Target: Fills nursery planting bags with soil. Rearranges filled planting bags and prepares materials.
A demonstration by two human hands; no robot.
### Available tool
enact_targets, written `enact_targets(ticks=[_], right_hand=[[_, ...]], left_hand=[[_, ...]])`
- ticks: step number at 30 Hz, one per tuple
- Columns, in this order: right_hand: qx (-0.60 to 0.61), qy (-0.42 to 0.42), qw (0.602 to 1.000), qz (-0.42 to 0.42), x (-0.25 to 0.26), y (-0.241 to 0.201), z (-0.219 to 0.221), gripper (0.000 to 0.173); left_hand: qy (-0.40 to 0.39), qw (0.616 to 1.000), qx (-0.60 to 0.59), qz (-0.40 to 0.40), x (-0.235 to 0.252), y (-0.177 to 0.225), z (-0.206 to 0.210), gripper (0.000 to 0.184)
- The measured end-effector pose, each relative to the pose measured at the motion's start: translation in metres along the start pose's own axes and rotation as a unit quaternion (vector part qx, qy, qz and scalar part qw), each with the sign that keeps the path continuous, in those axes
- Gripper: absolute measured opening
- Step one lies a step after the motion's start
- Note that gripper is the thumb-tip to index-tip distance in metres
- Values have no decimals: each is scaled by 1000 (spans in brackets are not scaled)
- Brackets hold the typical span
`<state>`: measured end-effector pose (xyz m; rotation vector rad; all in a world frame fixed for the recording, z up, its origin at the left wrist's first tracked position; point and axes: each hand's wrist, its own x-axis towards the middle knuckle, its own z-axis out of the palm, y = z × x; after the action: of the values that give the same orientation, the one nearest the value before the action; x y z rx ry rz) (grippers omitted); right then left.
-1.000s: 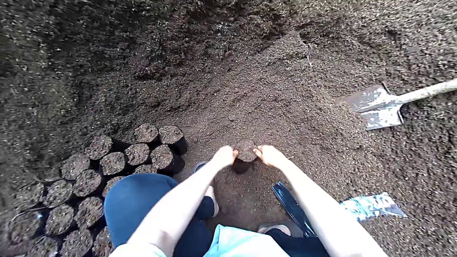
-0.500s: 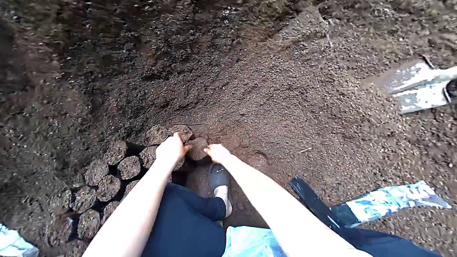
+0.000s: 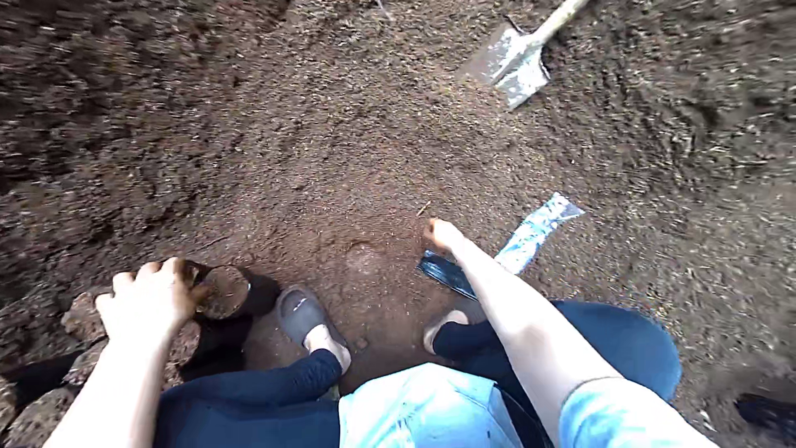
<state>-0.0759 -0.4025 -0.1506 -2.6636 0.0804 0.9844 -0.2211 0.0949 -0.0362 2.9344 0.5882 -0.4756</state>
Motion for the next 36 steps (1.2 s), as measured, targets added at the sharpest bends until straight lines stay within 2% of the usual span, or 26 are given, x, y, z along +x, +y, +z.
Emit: enact_targets(ticks=[2,3,5,6,9,11,13,16,19,21,23,26,27,29,30,32,34,36], right_hand=[[-31,-23,997,66,-8,47,21,49],[-36,-27,995,89,-14,60,37,60],[-53,-40,990,124,-25,70,67,84],[-53,-39,988,137,-28,71,79,85],[9,-40,990,136,-25,61,85,60],[93,-63,991,73,-21,47,64,49],[198,-63,978,-21,-19,25,35,48],[251,-39,956,-144,-32,-28,-9,47],[248,-30,941,-228,-51,-68,-31,43],[234,-38,935,-263,-59,-83,-38,42],[224,-32,933,-280,-62,-90,-40,44],[214,36,941,-261,-66,-96,-37,70],[227,70,942,-238,-69,-101,-37,70],[303,101,930,-181,-82,-118,-35,53],[367,78,914,-153,-90,-129,-33,45],[538,-28,834,-122,-105,-151,-24,46],[659,-112,739,-82,-111,-169,-16,60],[708,-120,693,-66,-107,-181,-12,62]], left_hand=[[-3,1000,-22,8,1,13,-7,53],[-1,999,-39,18,0,25,-13,52],[9,996,-63,55,-1,53,-23,49],[10,995,-71,74,-2,69,-28,47],[-28,987,-103,122,-11,119,-50,44],[-79,973,-144,162,-14,148,-54,43],[-140,950,-196,201,-13,177,-45,45],[-216,925,-222,219,-1,211,-28,57],[-233,921,-230,212,11,226,-27,64],[-213,921,-218,245,22,228,-29,54],[-193,924,-187,273,28,227,-30,41],[-201,914,-240,256,30,222,-29,34],[-205,905,-280,244,30,220,-29,31],[-215,881,-360,216,28,215,-29,27],[-217,868,-398,203,27,214,-28,26],[-228,826,-488,167,25,214,-22,29],[-248,759,-593,106,20,220,-14,24],[-271,684,-677,39,12,226,-16,26]])
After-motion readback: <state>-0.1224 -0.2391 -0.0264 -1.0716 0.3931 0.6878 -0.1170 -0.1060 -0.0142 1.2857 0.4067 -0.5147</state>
